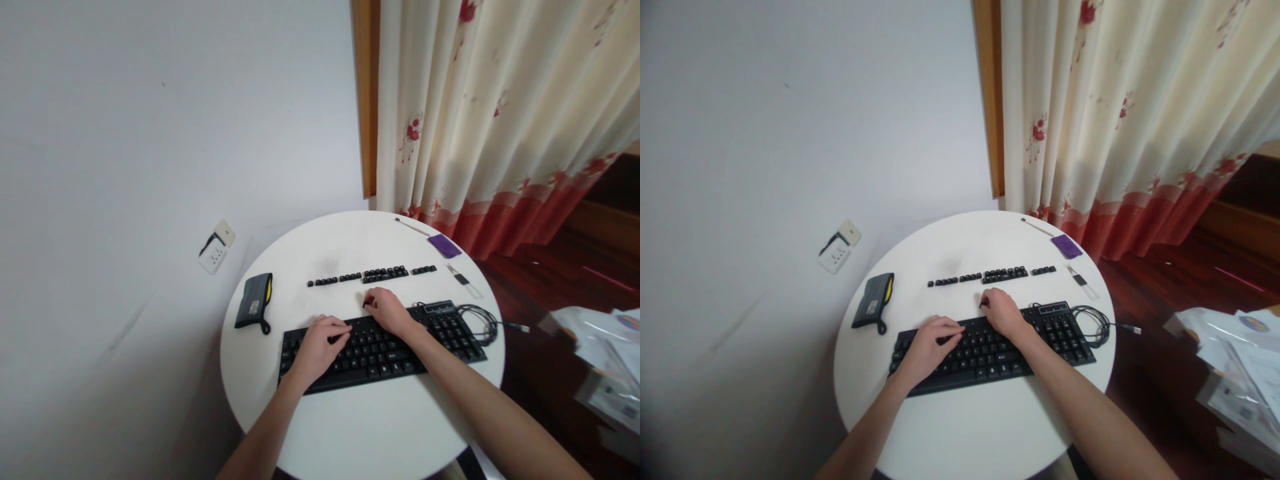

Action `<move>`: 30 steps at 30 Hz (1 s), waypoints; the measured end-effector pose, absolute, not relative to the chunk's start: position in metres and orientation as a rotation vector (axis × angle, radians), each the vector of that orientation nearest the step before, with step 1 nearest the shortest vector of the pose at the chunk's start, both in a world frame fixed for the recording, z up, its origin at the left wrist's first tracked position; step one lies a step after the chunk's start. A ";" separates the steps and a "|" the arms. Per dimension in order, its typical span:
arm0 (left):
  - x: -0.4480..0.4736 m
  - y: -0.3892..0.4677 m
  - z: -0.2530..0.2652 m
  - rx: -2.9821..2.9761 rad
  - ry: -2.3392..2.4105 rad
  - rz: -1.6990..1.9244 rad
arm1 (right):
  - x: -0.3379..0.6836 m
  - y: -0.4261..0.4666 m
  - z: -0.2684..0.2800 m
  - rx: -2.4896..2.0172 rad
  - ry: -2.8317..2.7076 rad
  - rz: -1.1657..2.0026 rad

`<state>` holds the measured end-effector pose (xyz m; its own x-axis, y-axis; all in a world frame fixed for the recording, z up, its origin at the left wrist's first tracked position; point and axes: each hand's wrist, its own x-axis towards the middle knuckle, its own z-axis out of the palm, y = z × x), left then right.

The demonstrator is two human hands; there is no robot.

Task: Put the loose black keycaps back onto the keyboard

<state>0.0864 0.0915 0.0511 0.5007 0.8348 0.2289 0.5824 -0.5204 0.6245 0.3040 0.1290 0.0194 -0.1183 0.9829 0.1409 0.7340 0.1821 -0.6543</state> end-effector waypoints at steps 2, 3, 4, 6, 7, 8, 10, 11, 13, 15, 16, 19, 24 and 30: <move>0.086 0.091 0.051 2.271 1.168 0.722 | 0.304 0.129 0.020 -1.602 -1.917 0.591; 0.086 0.091 0.050 2.271 1.168 0.727 | 0.304 0.128 0.020 -1.602 -1.917 0.589; 0.086 0.091 0.050 2.270 1.168 0.736 | 0.304 0.128 0.020 -1.603 -1.917 0.589; 0.086 0.090 0.049 2.270 1.168 0.761 | 0.303 0.128 0.021 -1.609 -1.915 0.586; 0.086 0.090 0.048 2.269 1.169 0.776 | 0.303 0.128 0.022 -1.613 -1.915 0.585; 0.087 0.089 0.048 2.267 1.167 0.788 | 0.303 0.128 0.023 -1.617 -1.917 0.584; 0.087 0.088 0.048 2.270 1.163 0.802 | 0.303 0.127 0.028 -1.607 -1.920 0.568; 0.087 0.088 0.049 2.276 1.162 0.802 | 0.303 0.125 0.030 -1.589 -1.919 0.553; 0.088 0.087 0.049 2.301 1.161 0.794 | 0.302 0.120 0.038 -1.525 -1.917 0.531; 0.087 0.085 0.050 2.344 1.161 0.784 | 0.301 0.110 0.044 -1.442 -1.933 0.549; 0.087 0.083 0.051 2.370 1.157 0.773 | 0.299 0.105 0.047 -1.405 -1.946 0.573; 0.087 0.078 0.052 2.444 1.149 0.735 | 0.295 0.087 0.050 -1.333 -1.991 0.637; 0.087 0.071 0.052 2.481 1.182 0.724 | 0.290 0.075 0.041 -1.301 -2.042 0.647; 0.087 0.070 0.048 2.472 1.181 0.753 | 0.289 0.075 0.038 -1.253 -2.144 0.577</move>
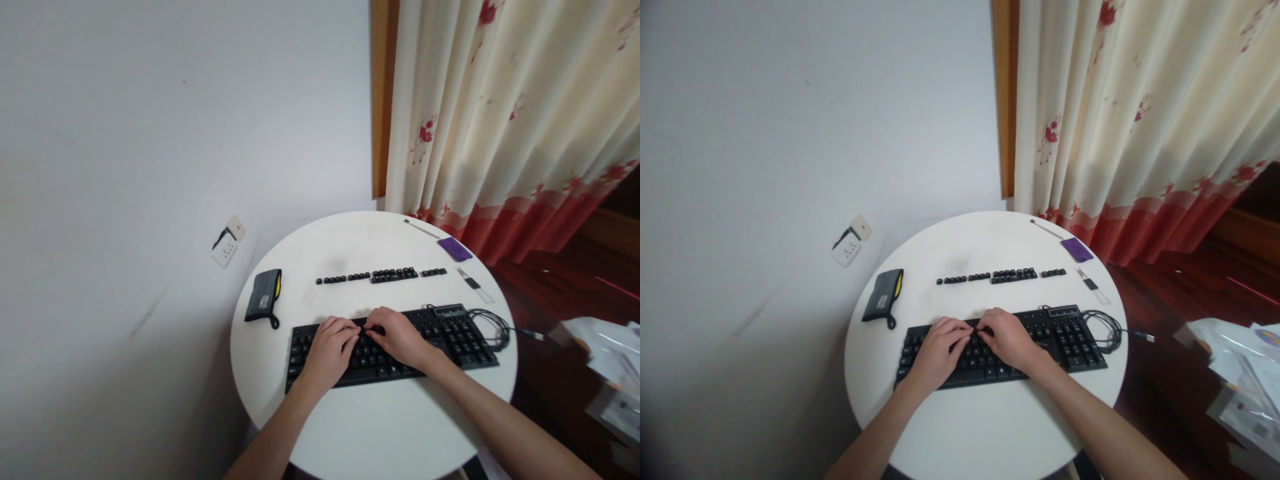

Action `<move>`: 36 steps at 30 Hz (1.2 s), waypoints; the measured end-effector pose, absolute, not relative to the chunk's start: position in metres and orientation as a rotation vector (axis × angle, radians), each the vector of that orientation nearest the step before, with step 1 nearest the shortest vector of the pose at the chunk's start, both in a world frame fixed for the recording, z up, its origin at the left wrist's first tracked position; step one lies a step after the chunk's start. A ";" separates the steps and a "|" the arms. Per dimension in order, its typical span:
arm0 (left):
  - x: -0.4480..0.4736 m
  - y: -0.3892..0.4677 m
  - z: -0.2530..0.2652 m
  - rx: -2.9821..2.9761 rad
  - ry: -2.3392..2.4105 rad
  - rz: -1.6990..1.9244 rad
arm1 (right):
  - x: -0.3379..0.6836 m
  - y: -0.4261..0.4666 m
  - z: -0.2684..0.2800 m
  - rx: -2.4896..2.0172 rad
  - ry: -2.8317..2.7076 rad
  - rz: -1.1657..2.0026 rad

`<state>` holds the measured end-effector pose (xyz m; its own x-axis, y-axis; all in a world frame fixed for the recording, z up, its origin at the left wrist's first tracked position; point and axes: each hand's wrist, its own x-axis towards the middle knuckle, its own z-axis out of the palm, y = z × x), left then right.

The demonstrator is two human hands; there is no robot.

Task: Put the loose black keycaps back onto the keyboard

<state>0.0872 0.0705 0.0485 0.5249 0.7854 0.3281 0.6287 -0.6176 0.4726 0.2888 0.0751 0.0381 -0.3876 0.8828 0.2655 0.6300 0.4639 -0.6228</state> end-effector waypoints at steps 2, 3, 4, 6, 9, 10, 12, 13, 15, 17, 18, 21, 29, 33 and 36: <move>0.087 0.070 0.048 2.478 1.182 0.757 | 0.288 0.073 0.042 -1.228 -2.215 0.516; 0.087 0.070 0.048 2.485 1.186 0.753 | 0.287 0.072 0.044 -1.221 -2.257 0.474; 0.087 0.070 0.049 2.496 1.193 0.742 | 0.286 0.071 0.046 -1.220 -2.301 0.425; 0.086 0.067 0.050 2.528 1.210 0.704 | 0.284 0.068 0.050 -1.239 -2.369 0.323; 0.085 0.063 0.052 2.595 1.228 0.641 | 0.281 0.064 0.053 -1.292 -2.398 0.218; 0.085 0.061 0.053 2.616 1.234 0.625 | 0.280 0.062 0.053 -1.306 -2.399 0.197; 0.085 0.059 0.054 2.649 1.240 0.593 | 0.278 0.059 0.053 -1.328 -2.401 0.159; 0.085 0.058 0.054 2.659 1.244 0.577 | 0.278 0.058 0.052 -1.336 -2.404 0.142; 0.085 0.057 0.053 2.672 1.249 0.549 | 0.276 0.056 0.051 -1.354 -2.406 0.112; 0.086 0.056 0.052 2.683 1.260 0.527 | 0.276 0.054 0.049 -1.368 -2.403 0.096; 0.086 0.056 0.051 2.687 1.267 0.525 | 0.276 0.054 0.048 -1.372 -2.400 0.093; 0.088 0.055 0.048 2.688 1.279 0.542 | 0.276 0.054 0.046 -1.372 -2.393 0.094; 0.090 0.058 0.043 2.567 1.339 0.663 | 0.273 0.052 0.043 -1.363 -2.249 0.208; 0.090 0.056 0.043 2.602 1.308 0.652 | 0.276 0.041 0.042 -1.374 -2.139 0.237; 0.091 0.053 0.047 2.640 1.285 0.587 | 0.284 0.030 0.039 -1.388 -2.065 0.250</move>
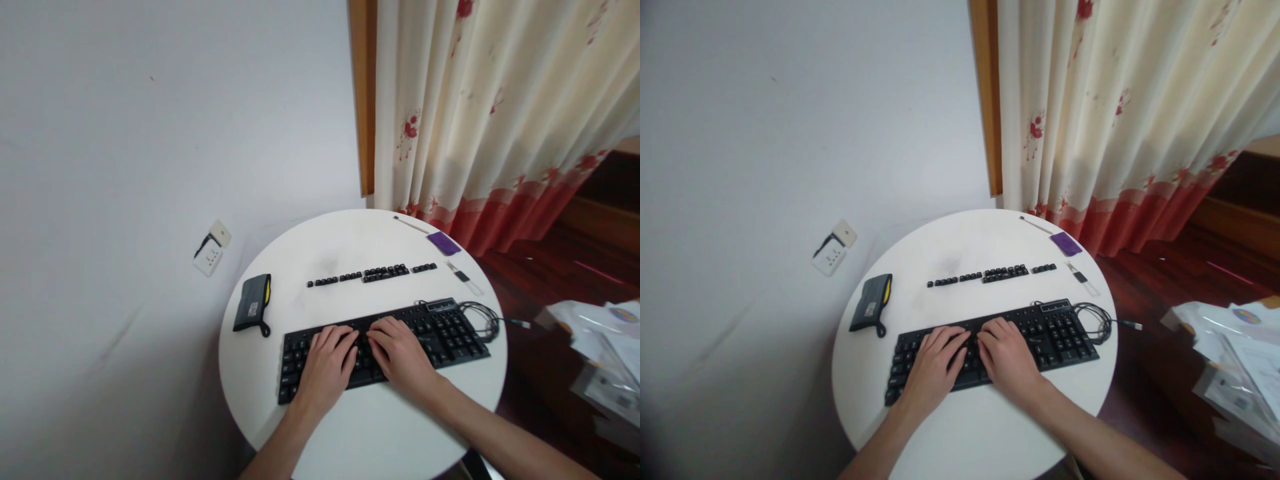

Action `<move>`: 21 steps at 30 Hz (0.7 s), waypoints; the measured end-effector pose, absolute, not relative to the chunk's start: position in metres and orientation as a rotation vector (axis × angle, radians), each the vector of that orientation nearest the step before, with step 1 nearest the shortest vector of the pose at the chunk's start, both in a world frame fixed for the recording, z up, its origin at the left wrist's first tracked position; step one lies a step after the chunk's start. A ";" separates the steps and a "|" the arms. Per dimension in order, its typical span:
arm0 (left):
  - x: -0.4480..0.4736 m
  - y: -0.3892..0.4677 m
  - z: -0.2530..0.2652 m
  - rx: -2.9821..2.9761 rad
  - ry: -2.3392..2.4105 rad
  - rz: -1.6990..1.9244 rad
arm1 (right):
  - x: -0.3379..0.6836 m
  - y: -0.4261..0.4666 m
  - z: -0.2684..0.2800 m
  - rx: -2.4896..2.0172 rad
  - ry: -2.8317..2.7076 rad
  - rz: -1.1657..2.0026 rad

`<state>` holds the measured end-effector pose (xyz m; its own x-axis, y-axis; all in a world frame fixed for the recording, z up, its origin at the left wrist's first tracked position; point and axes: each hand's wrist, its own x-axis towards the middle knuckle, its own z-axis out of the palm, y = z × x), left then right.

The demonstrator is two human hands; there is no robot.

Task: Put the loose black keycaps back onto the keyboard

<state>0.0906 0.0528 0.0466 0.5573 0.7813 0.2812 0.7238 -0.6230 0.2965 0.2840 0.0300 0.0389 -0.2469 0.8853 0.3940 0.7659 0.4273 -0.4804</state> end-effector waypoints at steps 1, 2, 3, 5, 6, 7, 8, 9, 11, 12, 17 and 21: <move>0.092 0.051 0.048 2.648 1.291 0.563 | 0.288 0.026 0.037 -1.396 -2.042 0.250; 0.093 0.050 0.050 2.655 1.301 0.539 | 0.291 0.022 0.035 -1.409 -2.015 0.246; 0.094 0.049 0.051 2.664 1.309 0.516 | 0.295 0.018 0.033 -1.425 -1.990 0.239; 0.096 0.047 0.052 2.682 1.325 0.484 | 0.303 0.010 0.029 -1.452 -1.947 0.221; 0.097 0.047 0.052 2.688 1.331 0.478 | 0.306 0.007 0.027 -1.460 -1.930 0.211; 0.098 0.047 0.052 2.692 1.335 0.479 | 0.309 0.003 0.024 -1.462 -1.918 0.205; 0.099 0.047 0.051 2.693 1.337 0.482 | 0.311 0.000 0.022 -1.460 -1.908 0.199; 0.099 0.048 0.050 2.692 1.338 0.488 | 0.313 -0.003 0.019 -1.452 -1.904 0.194; 0.098 0.050 0.048 2.684 1.340 0.501 | 0.314 -0.007 0.013 -1.432 -1.893 0.174; 0.098 0.051 0.047 2.679 1.343 0.509 | 0.314 -0.009 0.010 -1.422 -1.887 0.159; 0.095 0.053 0.044 2.677 1.355 0.535 | 0.314 -0.010 -0.003 -1.373 -1.873 0.103; 0.098 0.054 0.044 2.691 1.380 0.545 | 0.314 -0.009 -0.003 -1.356 -1.849 0.115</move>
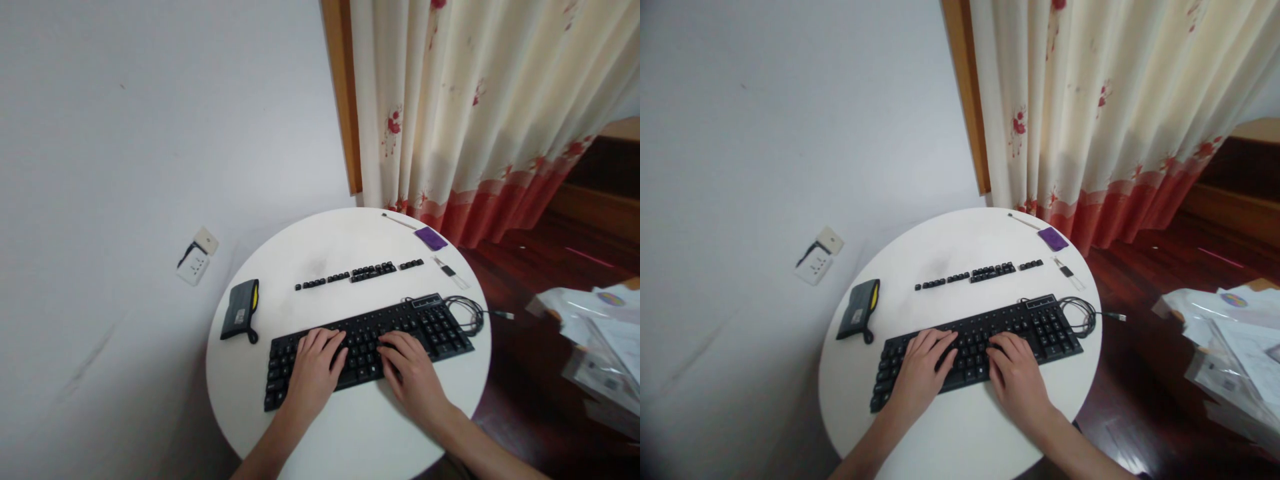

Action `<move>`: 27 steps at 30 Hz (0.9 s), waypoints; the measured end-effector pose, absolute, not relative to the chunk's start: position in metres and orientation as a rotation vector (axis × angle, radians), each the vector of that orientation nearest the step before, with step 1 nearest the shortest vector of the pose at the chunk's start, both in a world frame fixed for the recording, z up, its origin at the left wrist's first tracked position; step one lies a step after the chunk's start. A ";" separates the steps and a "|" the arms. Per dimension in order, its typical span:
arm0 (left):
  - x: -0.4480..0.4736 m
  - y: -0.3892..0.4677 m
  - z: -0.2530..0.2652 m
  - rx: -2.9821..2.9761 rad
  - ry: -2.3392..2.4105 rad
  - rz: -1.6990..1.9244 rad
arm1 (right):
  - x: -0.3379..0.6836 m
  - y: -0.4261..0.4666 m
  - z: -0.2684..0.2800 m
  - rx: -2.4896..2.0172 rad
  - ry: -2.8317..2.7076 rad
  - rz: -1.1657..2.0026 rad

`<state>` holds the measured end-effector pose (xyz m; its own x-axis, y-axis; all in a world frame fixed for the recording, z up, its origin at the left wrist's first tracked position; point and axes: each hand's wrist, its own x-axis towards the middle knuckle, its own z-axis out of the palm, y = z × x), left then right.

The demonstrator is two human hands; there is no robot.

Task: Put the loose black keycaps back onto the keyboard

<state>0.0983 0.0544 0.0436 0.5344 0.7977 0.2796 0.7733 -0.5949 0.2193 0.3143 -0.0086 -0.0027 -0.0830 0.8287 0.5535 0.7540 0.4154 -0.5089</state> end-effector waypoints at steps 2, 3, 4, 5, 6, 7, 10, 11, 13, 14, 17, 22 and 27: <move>0.102 0.057 0.048 2.693 1.371 0.546 | 0.314 -0.009 -0.001 -1.359 -1.840 0.121; 0.103 0.059 0.052 2.689 1.362 0.536 | 0.314 -0.009 0.000 -1.359 -1.838 0.125; 0.105 0.063 0.057 2.683 1.355 0.517 | 0.314 -0.009 0.000 -1.356 -1.837 0.128; 0.107 0.068 0.063 2.680 1.346 0.493 | 0.314 -0.009 0.001 -1.353 -1.836 0.130; 0.109 0.074 0.069 2.678 1.345 0.470 | 0.314 -0.009 0.001 -1.349 -1.836 0.132; 0.112 0.081 0.075 2.684 1.344 0.455 | 0.314 -0.009 0.001 -1.347 -1.836 0.134; 0.123 0.111 0.089 2.708 1.384 0.498 | 0.314 -0.010 0.001 -1.348 -1.831 0.140; 0.128 0.123 0.091 2.716 1.388 0.516 | 0.313 -0.010 0.001 -1.351 -1.828 0.143; 0.140 0.148 0.090 2.726 1.408 0.503 | 0.313 -0.011 0.004 -1.359 -1.820 0.145; 0.146 0.160 0.088 2.728 1.423 0.484 | 0.314 -0.011 0.006 -1.362 -1.816 0.143; 0.161 0.185 0.073 2.714 1.480 0.424 | 0.318 -0.004 0.021 -1.383 -1.808 0.131; 0.169 0.191 0.045 2.718 1.505 0.568 | 0.333 0.044 0.055 -1.509 -1.872 0.044; 0.168 0.184 0.034 2.799 1.426 0.639 | 0.337 0.112 0.063 -1.700 -2.101 -0.014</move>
